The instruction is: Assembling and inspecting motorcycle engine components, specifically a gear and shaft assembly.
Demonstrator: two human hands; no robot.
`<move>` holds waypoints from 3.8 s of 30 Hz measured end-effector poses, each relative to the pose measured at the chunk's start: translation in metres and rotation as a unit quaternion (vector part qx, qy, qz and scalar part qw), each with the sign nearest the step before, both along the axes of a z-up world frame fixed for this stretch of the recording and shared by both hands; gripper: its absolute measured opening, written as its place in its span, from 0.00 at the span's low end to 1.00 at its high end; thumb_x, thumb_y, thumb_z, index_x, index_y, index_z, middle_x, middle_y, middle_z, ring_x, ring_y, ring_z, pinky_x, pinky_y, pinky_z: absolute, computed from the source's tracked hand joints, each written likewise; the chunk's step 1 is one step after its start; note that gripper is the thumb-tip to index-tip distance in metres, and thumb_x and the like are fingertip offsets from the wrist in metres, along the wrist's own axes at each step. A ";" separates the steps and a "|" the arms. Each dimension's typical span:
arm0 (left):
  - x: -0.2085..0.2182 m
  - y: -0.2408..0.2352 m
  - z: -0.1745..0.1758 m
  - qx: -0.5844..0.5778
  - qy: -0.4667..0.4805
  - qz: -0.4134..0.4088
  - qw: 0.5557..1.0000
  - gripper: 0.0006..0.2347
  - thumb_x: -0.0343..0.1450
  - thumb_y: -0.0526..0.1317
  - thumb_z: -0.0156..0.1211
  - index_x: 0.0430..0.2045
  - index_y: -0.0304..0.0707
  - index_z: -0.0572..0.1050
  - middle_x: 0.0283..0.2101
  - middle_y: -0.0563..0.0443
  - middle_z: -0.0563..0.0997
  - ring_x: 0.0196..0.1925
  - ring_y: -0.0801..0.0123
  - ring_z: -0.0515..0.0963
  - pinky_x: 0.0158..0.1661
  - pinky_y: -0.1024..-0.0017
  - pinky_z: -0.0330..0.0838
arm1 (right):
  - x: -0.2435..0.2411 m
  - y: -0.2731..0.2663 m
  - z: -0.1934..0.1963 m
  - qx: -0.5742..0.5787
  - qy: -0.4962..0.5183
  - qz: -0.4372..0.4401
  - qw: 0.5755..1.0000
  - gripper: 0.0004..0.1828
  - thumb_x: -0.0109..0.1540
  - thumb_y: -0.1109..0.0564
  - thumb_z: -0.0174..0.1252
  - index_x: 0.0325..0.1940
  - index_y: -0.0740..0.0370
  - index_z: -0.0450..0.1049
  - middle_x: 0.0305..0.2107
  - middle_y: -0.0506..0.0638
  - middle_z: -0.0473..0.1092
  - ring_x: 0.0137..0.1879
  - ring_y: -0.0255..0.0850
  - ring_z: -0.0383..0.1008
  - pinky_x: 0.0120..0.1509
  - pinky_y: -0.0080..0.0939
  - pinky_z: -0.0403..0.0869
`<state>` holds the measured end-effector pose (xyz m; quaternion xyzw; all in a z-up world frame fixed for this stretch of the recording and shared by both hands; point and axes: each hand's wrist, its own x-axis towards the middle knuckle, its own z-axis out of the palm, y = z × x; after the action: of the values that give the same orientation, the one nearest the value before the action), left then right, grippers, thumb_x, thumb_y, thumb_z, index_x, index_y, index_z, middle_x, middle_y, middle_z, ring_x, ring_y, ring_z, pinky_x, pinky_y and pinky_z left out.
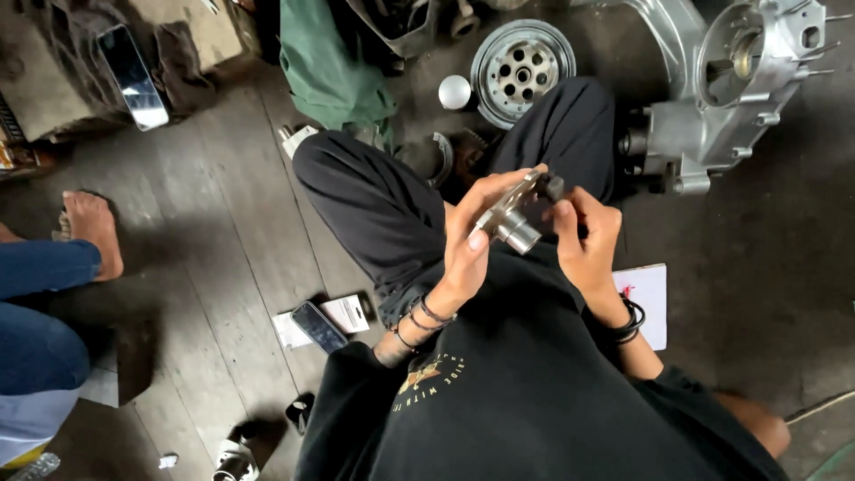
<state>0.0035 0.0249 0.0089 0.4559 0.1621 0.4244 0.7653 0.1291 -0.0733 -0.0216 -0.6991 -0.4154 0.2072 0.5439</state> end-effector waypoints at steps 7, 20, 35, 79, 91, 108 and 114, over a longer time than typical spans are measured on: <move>-0.001 -0.004 -0.007 0.009 -0.010 0.006 1.000 0.31 0.73 0.59 0.48 0.59 0.26 0.73 0.47 0.34 0.80 0.51 0.57 0.81 0.52 0.58 0.76 | -0.011 -0.011 0.000 -0.011 0.003 0.036 0.999 0.21 0.71 0.54 0.50 0.23 0.57 0.70 0.10 0.43 0.61 0.17 0.32 0.61 0.25 0.32 0.61; -0.004 -0.008 -0.007 -0.011 -0.028 -0.008 1.000 0.33 0.72 0.60 0.51 0.59 0.24 0.72 0.51 0.32 0.79 0.53 0.57 0.80 0.50 0.56 0.78 | -0.008 -0.015 -0.001 -0.019 -0.021 0.023 0.999 0.18 0.70 0.55 0.51 0.25 0.56 0.71 0.12 0.47 0.63 0.20 0.39 0.61 0.27 0.40 0.63; -0.016 -0.028 0.003 0.038 -0.028 0.020 0.999 0.31 0.73 0.59 0.49 0.58 0.24 0.73 0.51 0.35 0.80 0.55 0.56 0.81 0.53 0.56 0.78 | -0.021 -0.026 0.010 0.026 -0.021 0.027 0.999 0.22 0.73 0.53 0.49 0.25 0.58 0.68 0.12 0.46 0.59 0.21 0.33 0.58 0.27 0.39 0.61; -0.010 -0.010 0.003 0.036 -0.032 0.008 0.999 0.31 0.73 0.59 0.50 0.57 0.23 0.73 0.52 0.32 0.79 0.56 0.51 0.80 0.55 0.56 0.76 | -0.012 -0.011 0.010 0.016 -0.017 0.023 0.999 0.22 0.73 0.49 0.48 0.26 0.57 0.72 0.13 0.49 0.63 0.19 0.40 0.57 0.28 0.41 0.63; -0.015 -0.022 -0.004 0.023 -0.025 0.017 0.999 0.32 0.73 0.60 0.50 0.58 0.24 0.73 0.55 0.31 0.78 0.59 0.52 0.79 0.57 0.55 0.74 | -0.018 -0.019 0.007 0.004 -0.020 0.021 1.000 0.22 0.73 0.50 0.48 0.25 0.57 0.70 0.11 0.47 0.58 0.21 0.31 0.54 0.27 0.39 0.61; -0.018 -0.037 0.017 0.077 -0.023 0.002 0.997 0.34 0.72 0.62 0.49 0.57 0.22 0.73 0.55 0.29 0.79 0.57 0.53 0.80 0.56 0.59 0.75 | -0.015 -0.036 0.012 0.056 -0.023 0.002 0.998 0.24 0.74 0.51 0.47 0.24 0.58 0.70 0.11 0.45 0.62 0.17 0.36 0.59 0.26 0.35 0.62; -0.026 -0.040 0.017 0.062 -0.027 0.026 0.997 0.32 0.73 0.61 0.49 0.58 0.27 0.74 0.54 0.33 0.80 0.56 0.56 0.80 0.55 0.58 0.75 | -0.032 -0.039 0.019 0.043 -0.013 0.055 0.998 0.19 0.70 0.54 0.51 0.24 0.57 0.70 0.10 0.45 0.59 0.21 0.31 0.57 0.26 0.39 0.61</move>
<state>-0.0225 -0.0155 0.0259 0.4866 0.1267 0.4656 0.7283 0.0972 -0.1127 -0.0024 -0.6542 -0.4684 0.2097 0.5555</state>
